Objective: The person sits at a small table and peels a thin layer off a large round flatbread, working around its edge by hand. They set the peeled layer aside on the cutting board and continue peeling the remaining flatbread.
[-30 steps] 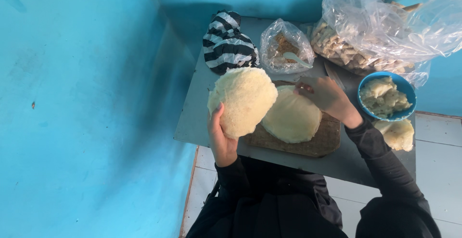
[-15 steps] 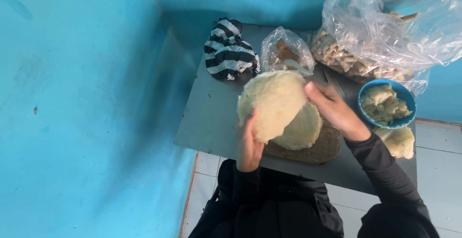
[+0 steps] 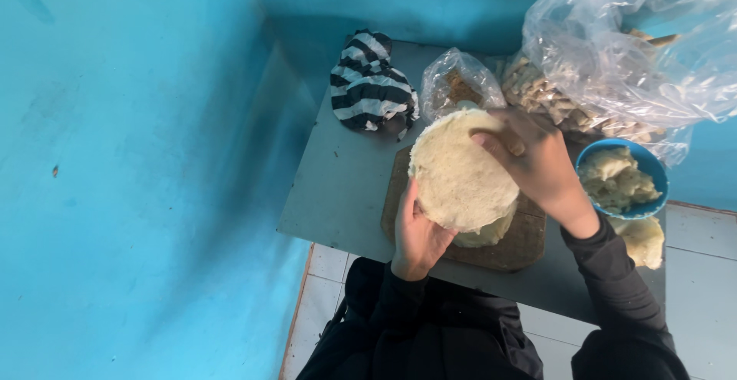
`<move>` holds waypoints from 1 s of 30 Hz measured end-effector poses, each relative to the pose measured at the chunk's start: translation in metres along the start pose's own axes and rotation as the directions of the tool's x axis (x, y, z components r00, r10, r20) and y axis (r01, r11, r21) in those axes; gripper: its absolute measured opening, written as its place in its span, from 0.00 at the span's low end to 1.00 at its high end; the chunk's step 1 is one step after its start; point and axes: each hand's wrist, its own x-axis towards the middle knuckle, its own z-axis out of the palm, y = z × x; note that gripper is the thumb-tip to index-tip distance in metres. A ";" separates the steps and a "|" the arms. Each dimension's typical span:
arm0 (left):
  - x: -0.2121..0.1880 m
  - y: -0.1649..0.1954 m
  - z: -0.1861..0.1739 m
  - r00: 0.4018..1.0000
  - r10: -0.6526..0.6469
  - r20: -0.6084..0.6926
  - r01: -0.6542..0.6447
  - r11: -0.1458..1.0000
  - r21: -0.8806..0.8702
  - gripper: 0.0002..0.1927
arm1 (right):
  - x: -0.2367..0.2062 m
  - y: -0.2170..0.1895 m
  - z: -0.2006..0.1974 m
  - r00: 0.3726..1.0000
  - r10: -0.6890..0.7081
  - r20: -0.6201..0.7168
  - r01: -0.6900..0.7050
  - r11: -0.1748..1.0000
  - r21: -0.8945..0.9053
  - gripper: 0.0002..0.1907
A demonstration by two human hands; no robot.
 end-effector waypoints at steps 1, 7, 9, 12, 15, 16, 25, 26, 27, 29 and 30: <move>0.001 0.001 0.002 1.000 0.000 -0.018 0.000 1.000 0.004 0.37 | 0.000 -0.008 0.002 0.990 -0.109 -0.087 0.097 0.987 -0.132 0.20; 0.003 0.004 0.000 0.999 0.030 -0.033 -0.029 1.000 0.006 0.37 | -0.017 -0.034 0.018 0.950 -0.301 -0.088 0.273 0.931 -0.243 0.16; 0.003 0.003 -0.005 0.998 0.066 0.010 -0.066 0.998 0.022 0.36 | -0.026 -0.035 0.026 0.983 -0.154 0.103 0.145 0.986 0.082 0.16; 0.000 0.000 -0.013 0.990 0.122 0.074 -0.128 0.989 0.072 0.35 | -0.034 -0.033 0.038 0.973 -0.177 0.151 0.160 0.980 0.120 0.16; -0.003 -0.002 -0.017 0.993 0.119 0.020 -0.121 0.984 0.133 0.36 | -0.036 -0.032 0.044 0.971 -0.167 0.172 0.148 0.982 0.118 0.17; -0.004 -0.003 -0.018 0.992 0.123 0.025 -0.126 0.981 0.150 0.36 | -0.038 -0.032 0.045 0.970 -0.164 0.178 0.143 0.981 0.128 0.16; -0.002 -0.002 -0.021 0.992 0.115 0.047 -0.123 0.957 0.263 0.40 | -0.038 -0.036 0.047 0.962 -0.151 0.229 0.121 0.982 0.142 0.15; -0.002 -0.001 -0.020 0.990 0.120 0.073 -0.136 0.949 0.285 0.40 | -0.038 -0.036 0.046 0.959 -0.156 0.236 0.125 0.982 0.142 0.15; -0.004 -0.001 -0.019 0.990 0.125 0.065 -0.138 0.952 0.272 0.40 | -0.038 -0.036 0.046 0.957 -0.159 0.242 0.127 0.982 0.142 0.15; -0.005 0.000 -0.015 0.990 0.135 0.050 -0.144 0.958 0.248 0.39 | -0.038 -0.036 0.045 0.959 -0.152 0.240 0.119 0.982 0.147 0.14; -0.006 0.000 -0.012 0.989 0.139 0.051 -0.147 0.961 0.234 0.38 | -0.038 -0.036 0.044 0.959 -0.149 0.239 0.115 0.982 0.151 0.13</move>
